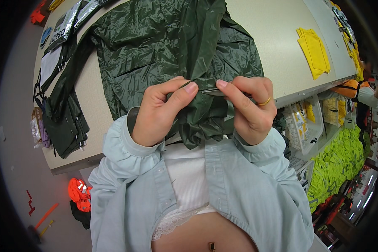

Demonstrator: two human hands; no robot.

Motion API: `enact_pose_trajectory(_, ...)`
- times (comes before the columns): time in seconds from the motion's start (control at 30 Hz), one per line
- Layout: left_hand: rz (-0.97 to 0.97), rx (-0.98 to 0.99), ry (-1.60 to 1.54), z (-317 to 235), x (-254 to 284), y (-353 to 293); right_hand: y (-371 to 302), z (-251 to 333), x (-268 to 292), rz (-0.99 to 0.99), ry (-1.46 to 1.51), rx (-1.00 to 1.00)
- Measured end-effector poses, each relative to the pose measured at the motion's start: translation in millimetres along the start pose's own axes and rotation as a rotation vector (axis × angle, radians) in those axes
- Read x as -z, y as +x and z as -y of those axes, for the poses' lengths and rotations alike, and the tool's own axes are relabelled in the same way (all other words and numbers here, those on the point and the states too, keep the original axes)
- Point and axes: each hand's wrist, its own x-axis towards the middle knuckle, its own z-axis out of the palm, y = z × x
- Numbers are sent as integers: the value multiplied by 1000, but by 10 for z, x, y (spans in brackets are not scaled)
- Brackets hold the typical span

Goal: The person lays out a green raincoat on a table, uses scissors to cut off tags, and then folds the coat into a compact rectangle. The folded coat is placed into a plastic packaging bag and set aside.

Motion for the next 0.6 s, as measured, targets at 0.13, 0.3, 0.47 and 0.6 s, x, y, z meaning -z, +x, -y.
enact_pose_trajectory(0.13,-3,52,-8,9,17,5,-27,18,-42,-21,390,-248)
enact_pose_trajectory(0.3,-40,175,-153,42,15,51,67,127,36,125,527,-430)
enact_pose_trajectory(0.47,15,235,-199,64,49,110,-3,20,-59,71,352,-166)
enact_pose_trajectory(0.6,-60,290,-382,65,223,194,-191,-389,372,263,1143,-402)
